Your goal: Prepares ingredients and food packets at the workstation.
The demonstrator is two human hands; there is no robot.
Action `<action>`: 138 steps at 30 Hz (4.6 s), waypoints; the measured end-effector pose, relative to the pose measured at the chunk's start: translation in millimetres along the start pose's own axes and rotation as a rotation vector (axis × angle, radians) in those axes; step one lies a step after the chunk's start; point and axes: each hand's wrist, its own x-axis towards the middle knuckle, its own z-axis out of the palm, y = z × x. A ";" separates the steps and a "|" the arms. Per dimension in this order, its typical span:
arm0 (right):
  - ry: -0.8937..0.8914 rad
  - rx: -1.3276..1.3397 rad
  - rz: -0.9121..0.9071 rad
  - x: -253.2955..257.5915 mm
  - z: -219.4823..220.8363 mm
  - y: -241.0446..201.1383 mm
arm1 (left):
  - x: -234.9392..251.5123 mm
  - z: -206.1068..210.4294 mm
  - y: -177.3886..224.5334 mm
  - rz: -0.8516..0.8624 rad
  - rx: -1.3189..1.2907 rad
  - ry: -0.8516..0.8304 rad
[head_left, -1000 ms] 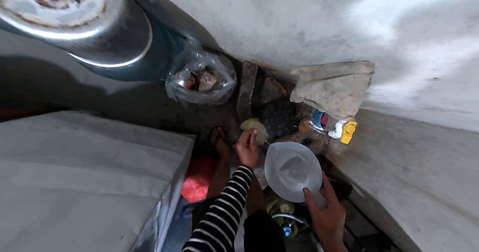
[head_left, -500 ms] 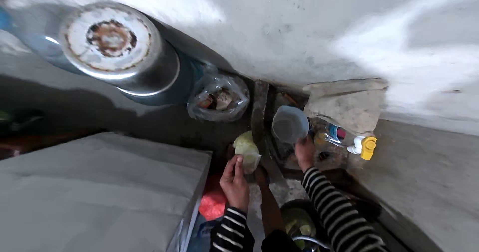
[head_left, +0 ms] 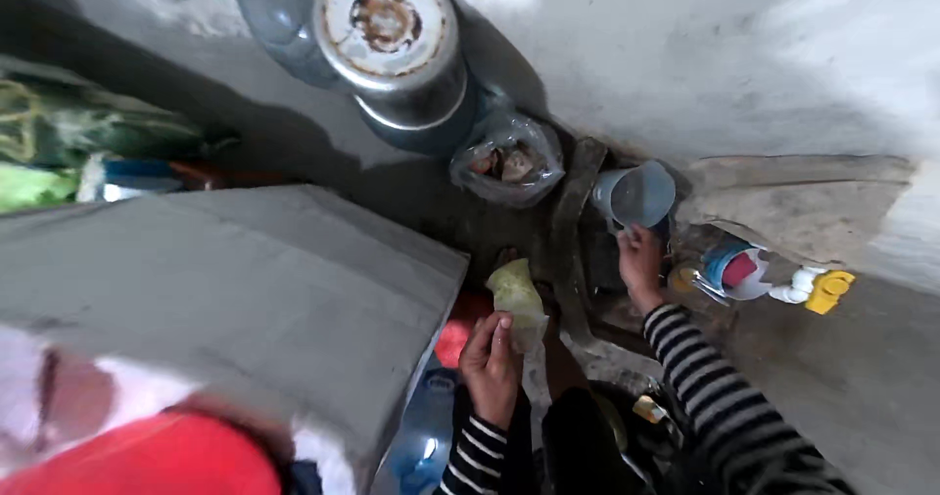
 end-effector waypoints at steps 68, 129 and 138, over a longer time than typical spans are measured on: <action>-1.252 -1.070 -1.639 -1155.0 433.7 -121.3 | -609.0 -915.5 22.4 -0.447 -0.012 0.712; -1.065 -1.089 -1.947 -1154.7 489.1 -89.5 | -535.2 -906.4 -99.1 0.249 0.335 0.776; -0.980 -1.410 -1.803 -1160.5 540.2 -131.3 | -530.1 -884.4 -110.0 0.254 0.347 0.985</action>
